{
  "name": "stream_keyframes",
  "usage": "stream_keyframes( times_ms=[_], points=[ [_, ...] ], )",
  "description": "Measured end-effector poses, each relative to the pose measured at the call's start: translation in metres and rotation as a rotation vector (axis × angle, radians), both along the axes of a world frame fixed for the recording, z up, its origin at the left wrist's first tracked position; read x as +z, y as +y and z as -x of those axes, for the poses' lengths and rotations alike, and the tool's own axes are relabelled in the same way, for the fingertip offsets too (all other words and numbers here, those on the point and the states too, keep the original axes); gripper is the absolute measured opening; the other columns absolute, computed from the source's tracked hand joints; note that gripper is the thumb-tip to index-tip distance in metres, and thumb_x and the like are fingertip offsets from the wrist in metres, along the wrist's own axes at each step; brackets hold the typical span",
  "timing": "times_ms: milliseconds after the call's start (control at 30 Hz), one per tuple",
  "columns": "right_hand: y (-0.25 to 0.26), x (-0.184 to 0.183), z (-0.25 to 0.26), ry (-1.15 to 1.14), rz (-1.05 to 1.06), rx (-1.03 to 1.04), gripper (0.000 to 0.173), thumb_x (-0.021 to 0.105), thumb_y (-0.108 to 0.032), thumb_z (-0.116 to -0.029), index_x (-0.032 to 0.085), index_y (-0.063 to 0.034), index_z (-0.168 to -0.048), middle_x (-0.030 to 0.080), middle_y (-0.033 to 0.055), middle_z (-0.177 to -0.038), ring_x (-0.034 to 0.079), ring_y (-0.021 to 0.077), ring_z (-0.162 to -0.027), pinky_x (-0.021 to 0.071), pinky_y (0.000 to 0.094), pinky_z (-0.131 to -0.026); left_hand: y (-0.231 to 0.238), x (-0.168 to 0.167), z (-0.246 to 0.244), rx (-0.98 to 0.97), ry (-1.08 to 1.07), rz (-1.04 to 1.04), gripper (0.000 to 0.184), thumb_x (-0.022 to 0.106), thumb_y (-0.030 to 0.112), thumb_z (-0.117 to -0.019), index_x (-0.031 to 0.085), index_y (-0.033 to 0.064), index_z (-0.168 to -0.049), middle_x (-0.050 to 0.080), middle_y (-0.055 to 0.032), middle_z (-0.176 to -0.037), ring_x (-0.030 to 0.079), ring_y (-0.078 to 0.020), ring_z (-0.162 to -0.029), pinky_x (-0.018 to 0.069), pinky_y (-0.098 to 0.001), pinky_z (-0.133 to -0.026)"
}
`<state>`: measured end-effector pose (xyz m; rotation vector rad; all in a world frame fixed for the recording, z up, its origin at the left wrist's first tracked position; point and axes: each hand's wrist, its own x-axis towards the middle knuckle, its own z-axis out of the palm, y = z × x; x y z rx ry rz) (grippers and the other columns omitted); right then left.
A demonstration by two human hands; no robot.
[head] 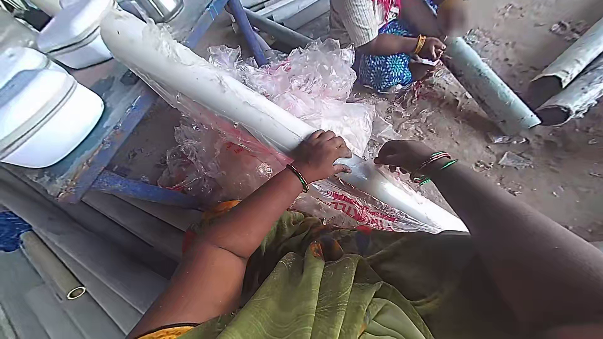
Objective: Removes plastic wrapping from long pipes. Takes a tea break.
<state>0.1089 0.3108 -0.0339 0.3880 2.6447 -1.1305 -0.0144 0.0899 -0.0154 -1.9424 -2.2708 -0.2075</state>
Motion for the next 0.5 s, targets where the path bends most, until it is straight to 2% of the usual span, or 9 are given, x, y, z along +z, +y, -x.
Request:
stream_keyframes(
  times_ms=[100, 167, 300, 400, 500],
  points=[
    [0.002, 0.001, 0.001, -0.028, 0.01, 0.0, 0.027, 0.061, -0.025, -0.1038, 0.067, 0.0011, -0.107, 0.065, 0.0111, -0.079, 0.055, 0.0166, -0.061, 0.0462, 0.0379, -0.062, 0.004, -0.006, 0.0, 0.006, 0.036, -0.075, 0.03, 0.072, 0.039, -0.0925, 0.079, 0.0112, -0.101, 0.075, -0.0125, -0.105, 0.069, -0.0349, -0.107, 0.0476, -0.0561, -0.1],
    [0.002, 0.002, -0.001, -0.034, 0.051, -0.029, 0.026, 0.061, -0.025, -0.1034, 0.067, 0.0006, -0.107, 0.063, 0.0098, -0.078, 0.053, 0.0151, -0.06, 0.0445, 0.0351, -0.06, 0.005, -0.005, -0.002, 0.031, 0.033, -0.057, 0.03, 0.069, 0.038, -0.0955, 0.079, 0.0103, -0.1, 0.074, -0.0126, -0.104, 0.068, -0.0343, -0.107, 0.0464, -0.0555, -0.1],
    [-0.002, 0.002, -0.005, -0.04, 0.07, -0.052, 0.026, 0.062, -0.025, -0.1031, 0.066, 0.0002, -0.11, 0.063, 0.0088, -0.079, 0.053, 0.014, -0.059, 0.0443, 0.0328, -0.058, 0.012, -0.006, -0.004, 0.094, 0.055, -0.077, 0.028, 0.062, 0.028, -0.1009, 0.075, 0.0042, -0.094, 0.073, -0.0138, -0.097, 0.068, -0.0348, -0.1, 0.0484, -0.0544, -0.093],
    [-0.003, 0.002, -0.009, -0.022, 0.07, -0.048, 0.026, 0.062, -0.023, -0.103, 0.065, 0.0013, -0.111, 0.064, 0.0104, -0.082, 0.056, 0.016, -0.063, 0.047, 0.0356, -0.062, 0.013, -0.007, -0.005, 0.12, -0.005, -0.099, 0.027, 0.063, 0.026, -0.1005, 0.076, 0.0025, -0.097, 0.075, -0.015, -0.101, 0.069, -0.0358, -0.103, 0.0486, -0.0557, -0.095],
    [-0.003, 0.001, -0.011, 0.003, 0.086, -0.053, 0.024, 0.064, -0.023, -0.1017, 0.065, -0.0003, -0.111, 0.063, 0.0092, -0.08, 0.053, 0.0153, -0.06, 0.0452, 0.035, -0.059, 0.005, -0.011, 0.0, 0.046, -0.052, -0.206, 0.028, 0.061, 0.025, -0.1009, 0.077, 0.0016, -0.097, 0.076, -0.0158, -0.103, 0.071, -0.0362, -0.107, 0.0498, -0.0553, -0.098]
  ],
)
